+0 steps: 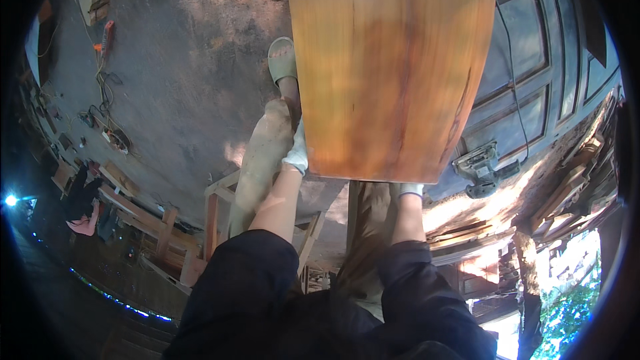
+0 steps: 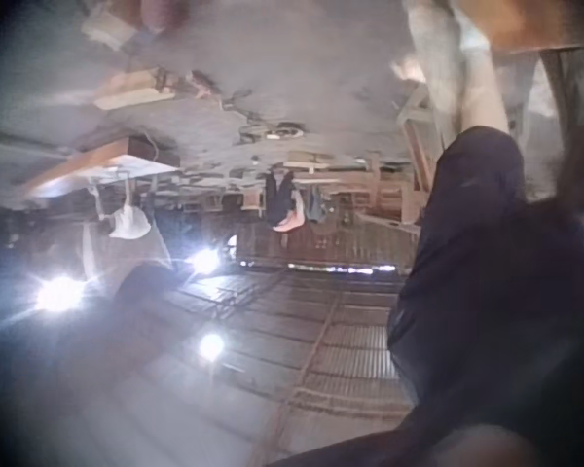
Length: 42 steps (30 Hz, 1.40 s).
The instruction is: The person uses an electric sander to smooth a wooden panel, moving the tool across the surface and flipping the panel to sand different sides. The person also wipes the panel with a cloth during the process.
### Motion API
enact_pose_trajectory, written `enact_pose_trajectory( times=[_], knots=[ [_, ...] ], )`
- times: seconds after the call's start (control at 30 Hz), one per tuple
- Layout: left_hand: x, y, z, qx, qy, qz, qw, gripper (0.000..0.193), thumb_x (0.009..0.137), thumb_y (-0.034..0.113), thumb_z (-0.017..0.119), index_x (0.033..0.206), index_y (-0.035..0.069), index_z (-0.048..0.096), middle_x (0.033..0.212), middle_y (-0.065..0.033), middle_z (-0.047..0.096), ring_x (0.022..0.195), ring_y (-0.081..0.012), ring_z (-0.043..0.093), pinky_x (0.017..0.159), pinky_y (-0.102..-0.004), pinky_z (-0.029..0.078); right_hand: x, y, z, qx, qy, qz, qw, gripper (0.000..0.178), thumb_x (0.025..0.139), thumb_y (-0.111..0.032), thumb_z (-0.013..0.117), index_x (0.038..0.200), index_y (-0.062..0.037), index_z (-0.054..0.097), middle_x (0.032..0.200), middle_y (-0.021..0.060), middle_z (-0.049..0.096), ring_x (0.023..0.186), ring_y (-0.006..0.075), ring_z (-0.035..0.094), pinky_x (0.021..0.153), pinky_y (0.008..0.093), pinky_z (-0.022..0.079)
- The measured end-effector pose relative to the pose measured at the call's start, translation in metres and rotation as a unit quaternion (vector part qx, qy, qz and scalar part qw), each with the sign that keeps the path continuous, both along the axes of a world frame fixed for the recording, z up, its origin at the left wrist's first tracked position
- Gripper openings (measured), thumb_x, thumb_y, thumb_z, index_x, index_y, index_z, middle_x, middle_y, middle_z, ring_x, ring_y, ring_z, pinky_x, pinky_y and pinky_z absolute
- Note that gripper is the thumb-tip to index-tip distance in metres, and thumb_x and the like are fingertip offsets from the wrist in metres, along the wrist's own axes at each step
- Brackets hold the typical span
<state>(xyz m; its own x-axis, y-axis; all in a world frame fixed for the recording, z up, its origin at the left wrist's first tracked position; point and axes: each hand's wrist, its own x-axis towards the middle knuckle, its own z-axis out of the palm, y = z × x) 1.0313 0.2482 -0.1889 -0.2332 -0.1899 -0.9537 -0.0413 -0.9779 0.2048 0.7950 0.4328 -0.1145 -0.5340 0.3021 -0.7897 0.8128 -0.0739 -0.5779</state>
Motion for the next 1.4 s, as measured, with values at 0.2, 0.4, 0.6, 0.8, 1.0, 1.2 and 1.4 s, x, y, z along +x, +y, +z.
enact_pose_trajectory(
  times=[0.2,0.4,0.6,0.8,1.0,1.2,1.4],
  knots=[
    [-0.024,0.035,-0.012,0.087,0.227,0.164,0.956,0.033,0.107,0.037,0.045,0.124,0.011,0.056,0.113,-0.0025,0.064,0.103,-0.0175,0.06,0.089,-0.0313,0.052,-0.081,-0.019,0.01,0.001,0.03,0.061,0.998,0.037,0.099,-0.039,0.055,0.115,-0.0073,0.066,0.108,0.0086,0.068,0.094,0.0273,0.066,0.083,0.042,0.052],
    [-0.089,0.033,0.024,-0.01,-0.092,-0.005,0.996,0.052,0.105,0.051,0.044,0.137,0.01,0.053,0.133,-0.0061,0.061,0.12,-0.0227,0.057,0.101,-0.0398,0.048,-0.152,0.052,0.059,0.078,0.001,0.178,0.981,0.031,0.101,-0.035,0.055,0.11,-0.0078,0.067,0.093,0.0044,0.07,0.079,0.0171,0.066,0.071,0.032,0.054],
    [-0.128,-0.031,0.092,0.028,0.011,0.069,0.997,0.059,0.104,0.054,0.045,0.147,0.013,0.043,0.151,-0.0057,0.044,0.138,-0.0217,0.042,0.115,-0.04,0.037,-0.116,0.074,0.131,0.184,0.077,0.344,0.917,0.027,0.101,-0.027,0.06,0.105,-0.0027,0.07,0.1,0.0043,0.069,0.085,0.0141,0.06,0.08,0.0306,0.051],
    [-0.175,-0.081,0.149,-0.346,-0.119,-0.094,0.926,0.066,0.105,0.049,0.045,0.153,0.005,0.035,0.159,-0.0101,0.035,0.145,-0.0271,0.033,0.119,-0.0445,0.028,-0.153,0.182,0.145,0.489,0.198,0.729,0.436,0.056,0.086,-0.008,0.063,0.141,-0.0169,0.053,0.137,0.0104,0.052,0.131,0.0289,0.048,0.109,0.0463,0.04],
    [-0.29,-0.026,0.154,-0.788,-0.128,-0.523,0.297,0.067,0.092,0.046,0.064,0.149,0.016,0.047,0.157,-0.0247,0.033,0.146,-0.0481,0.026,0.117,-0.0641,0.022,-0.322,0.226,0.102,0.427,0.1,0.898,0.047,0.053,0.089,-0.009,0.057,0.14,-0.0213,0.055,0.137,0.0052,0.057,0.138,0.0251,0.046,0.124,0.0476,0.024],
    [-0.287,0.018,0.116,-0.7,-0.137,-0.654,0.251,0.074,0.085,0.059,0.06,0.151,0.03,0.045,0.162,-0.0264,0.023,0.145,-0.0598,0.013,0.114,-0.0751,0.001,-0.348,0.235,0.065,0.278,0.043,0.958,0.052,0.007,0.077,-0.021,0.071,0.084,-0.0205,0.073,0.091,0.0058,0.071,0.096,0.0229,0.066,0.091,0.0365,0.047],
    [-0.287,0.013,0.133,-0.701,-0.088,-0.635,0.312,0.072,0.088,0.055,0.061,0.151,0.025,0.046,0.162,-0.0243,0.024,0.149,-0.0541,0.009,0.117,-0.0701,-0.002,-0.27,0.304,0.146,0.258,0.284,0.868,0.314,0.021,0.074,-0.025,0.074,0.089,-0.0149,0.063,0.078,0.0094,0.065,0.076,0.0315,0.066,0.067,0.0457,0.05]
  ],
)
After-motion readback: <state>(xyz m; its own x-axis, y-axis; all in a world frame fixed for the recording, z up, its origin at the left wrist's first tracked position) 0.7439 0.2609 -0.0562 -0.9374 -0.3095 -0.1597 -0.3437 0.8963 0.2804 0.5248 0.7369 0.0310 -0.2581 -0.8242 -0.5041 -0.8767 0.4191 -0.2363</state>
